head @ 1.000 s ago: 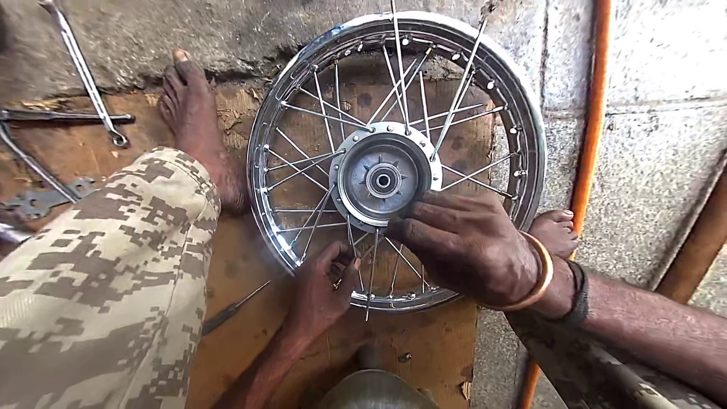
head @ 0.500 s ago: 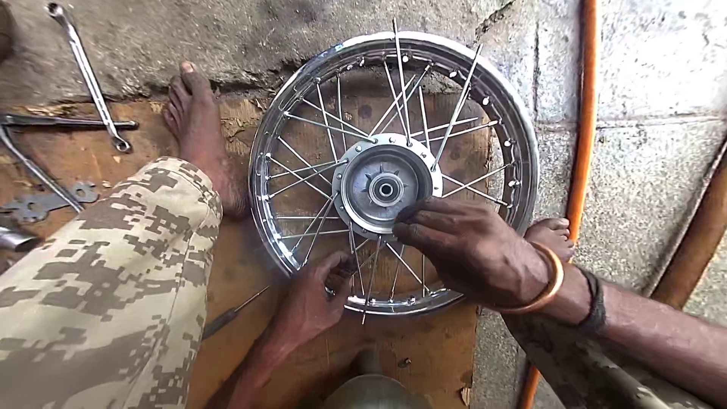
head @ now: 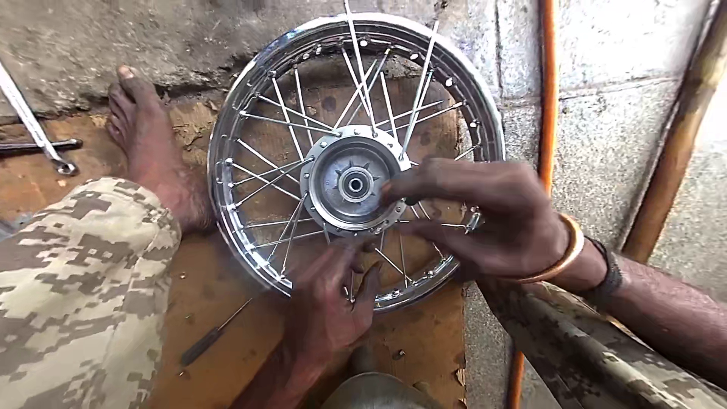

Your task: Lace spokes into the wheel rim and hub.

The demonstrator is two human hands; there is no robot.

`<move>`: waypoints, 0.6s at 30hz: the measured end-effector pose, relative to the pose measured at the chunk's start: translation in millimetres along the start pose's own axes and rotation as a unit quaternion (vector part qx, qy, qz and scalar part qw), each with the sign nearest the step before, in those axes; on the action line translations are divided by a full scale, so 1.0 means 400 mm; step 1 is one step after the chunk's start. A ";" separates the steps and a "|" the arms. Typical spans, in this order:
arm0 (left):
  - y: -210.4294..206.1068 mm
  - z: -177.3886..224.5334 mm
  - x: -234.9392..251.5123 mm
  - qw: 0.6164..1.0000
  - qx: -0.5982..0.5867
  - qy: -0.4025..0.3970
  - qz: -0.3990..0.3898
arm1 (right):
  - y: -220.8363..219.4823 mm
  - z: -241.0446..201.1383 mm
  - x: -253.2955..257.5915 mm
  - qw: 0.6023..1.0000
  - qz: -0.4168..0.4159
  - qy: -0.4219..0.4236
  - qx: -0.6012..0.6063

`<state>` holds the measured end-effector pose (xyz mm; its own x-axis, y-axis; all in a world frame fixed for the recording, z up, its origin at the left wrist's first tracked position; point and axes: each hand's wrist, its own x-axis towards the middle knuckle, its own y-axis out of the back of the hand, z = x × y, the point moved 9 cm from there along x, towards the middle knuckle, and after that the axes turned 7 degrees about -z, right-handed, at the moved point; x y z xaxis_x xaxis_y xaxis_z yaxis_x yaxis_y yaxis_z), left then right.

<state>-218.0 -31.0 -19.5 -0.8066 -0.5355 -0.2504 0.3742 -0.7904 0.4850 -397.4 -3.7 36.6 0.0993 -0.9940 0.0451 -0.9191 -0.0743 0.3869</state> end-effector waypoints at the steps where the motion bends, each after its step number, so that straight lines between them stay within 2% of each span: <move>1: -0.006 0.013 0.017 1.000 0.011 -0.009 0.007 | 0.039 0.008 -0.022 0.998 0.052 -0.020 0.022; 3: -0.012 0.028 0.053 0.999 0.022 -0.021 0.012 | 0.088 0.046 -0.087 0.986 0.131 -0.100 0.018; 5: -0.011 0.036 0.080 0.999 0.020 -0.041 0.020 | 0.074 0.109 -0.159 0.973 0.125 -0.195 0.005; 7: -0.005 0.040 0.093 0.998 0.014 -0.063 0.027 | 0.024 0.157 -0.209 0.964 0.068 -0.257 -0.021; 10: 0.000 0.035 0.094 0.997 -0.012 -0.074 0.025 | -0.049 0.209 -0.244 0.953 -0.053 -0.271 -0.121; 14: 0.004 0.024 0.086 0.995 -0.049 -0.084 0.033 | -0.137 0.271 -0.270 0.902 -0.230 -0.329 -0.156; 16: 0.008 0.023 0.086 0.994 -0.047 -0.085 0.049 | -0.155 0.278 -0.265 0.894 -0.261 -0.333 -0.145; 18: 0.011 0.027 0.088 0.993 -0.049 -0.089 0.056 | -0.154 0.271 -0.255 0.902 -0.251 -0.322 -0.142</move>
<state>-249.7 -50.1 -17.1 -0.8222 -0.5675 -0.0437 0.5018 -0.7589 0.4151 -392.4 93.7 -91.6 0.1507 -0.6874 -0.7105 -0.6761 -0.5960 0.4332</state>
